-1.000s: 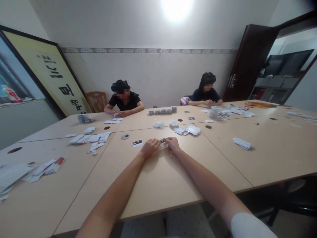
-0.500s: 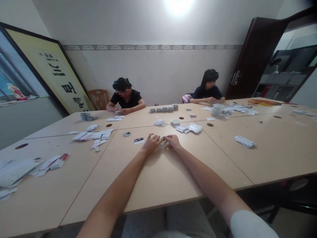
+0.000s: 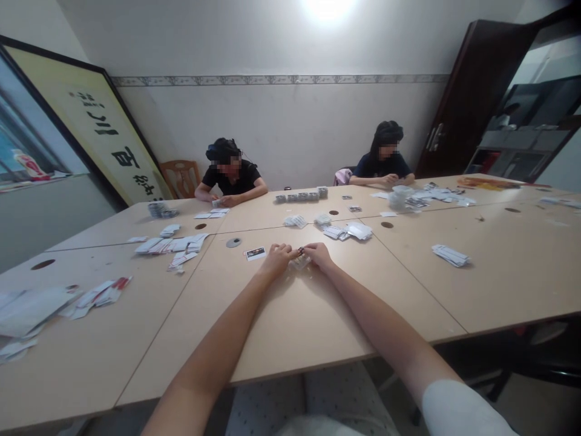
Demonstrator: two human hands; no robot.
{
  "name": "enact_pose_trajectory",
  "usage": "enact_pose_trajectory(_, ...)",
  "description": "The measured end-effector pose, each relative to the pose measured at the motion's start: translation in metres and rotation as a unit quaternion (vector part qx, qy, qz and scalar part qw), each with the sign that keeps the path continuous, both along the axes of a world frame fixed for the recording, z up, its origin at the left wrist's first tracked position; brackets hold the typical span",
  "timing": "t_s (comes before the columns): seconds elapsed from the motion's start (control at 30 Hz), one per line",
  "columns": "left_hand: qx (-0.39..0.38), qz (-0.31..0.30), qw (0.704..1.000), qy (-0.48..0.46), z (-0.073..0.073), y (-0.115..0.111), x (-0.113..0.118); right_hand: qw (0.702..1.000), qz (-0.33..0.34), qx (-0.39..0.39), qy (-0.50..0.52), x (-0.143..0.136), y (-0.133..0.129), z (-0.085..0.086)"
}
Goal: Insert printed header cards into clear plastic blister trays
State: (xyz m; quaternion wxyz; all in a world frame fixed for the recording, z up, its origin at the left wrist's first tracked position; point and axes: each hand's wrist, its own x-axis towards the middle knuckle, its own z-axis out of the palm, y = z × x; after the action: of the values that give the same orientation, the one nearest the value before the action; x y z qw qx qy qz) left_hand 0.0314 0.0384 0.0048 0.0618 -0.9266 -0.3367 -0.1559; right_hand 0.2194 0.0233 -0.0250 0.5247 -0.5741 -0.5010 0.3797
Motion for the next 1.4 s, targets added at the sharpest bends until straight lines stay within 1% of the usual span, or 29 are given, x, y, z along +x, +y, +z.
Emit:
enact_pose_trajectory(0.13, -0.046, 0.032, 0.996, -0.074, -0.010, 0.007, -0.007, 1.000, -0.012, -0.014, 0.022, -0.001, -0.003, 0.003)
enact_pose_trajectory(0.27, -0.067, 0.030, 0.988, -0.133, -0.014, 0.011, -0.011, 0.999, -0.015, -0.017, 0.038, -0.001, -0.005, 0.006)
enact_pose_trajectory(0.4, -0.074, 0.023, 0.984, -0.160, -0.014, 0.011, -0.010, 0.999, -0.008, -0.022, 0.045, -0.002, -0.006, 0.009)
enact_pose_trajectory(0.77, -0.092, -0.001, 0.981, -0.173, -0.012, 0.005, -0.009, 0.999, 0.011, -0.023, 0.042, -0.004, -0.009, 0.013)
enact_pose_trajectory(0.93, -0.098, -0.007, 0.974, -0.206, -0.012, 0.005, -0.008, 0.999, 0.020, -0.021, 0.031, -0.004, -0.010, 0.012)
enact_pose_trajectory(1.1, -0.107, -0.011, 0.966, -0.234, -0.016, 0.007, -0.008, 0.999, 0.026, -0.022, 0.019, -0.005, -0.009, 0.010)
enact_pose_trajectory(1.3, -0.089, -0.002, 0.968, -0.233, -0.016, 0.006, -0.005, 0.999, 0.044, -0.022, 0.008, -0.006, -0.007, 0.009)
enact_pose_trajectory(1.4, -0.070, 0.008, 0.974, -0.217, -0.014, 0.003, -0.005, 0.997, 0.070, -0.017, 0.004, -0.007, -0.009, 0.012)
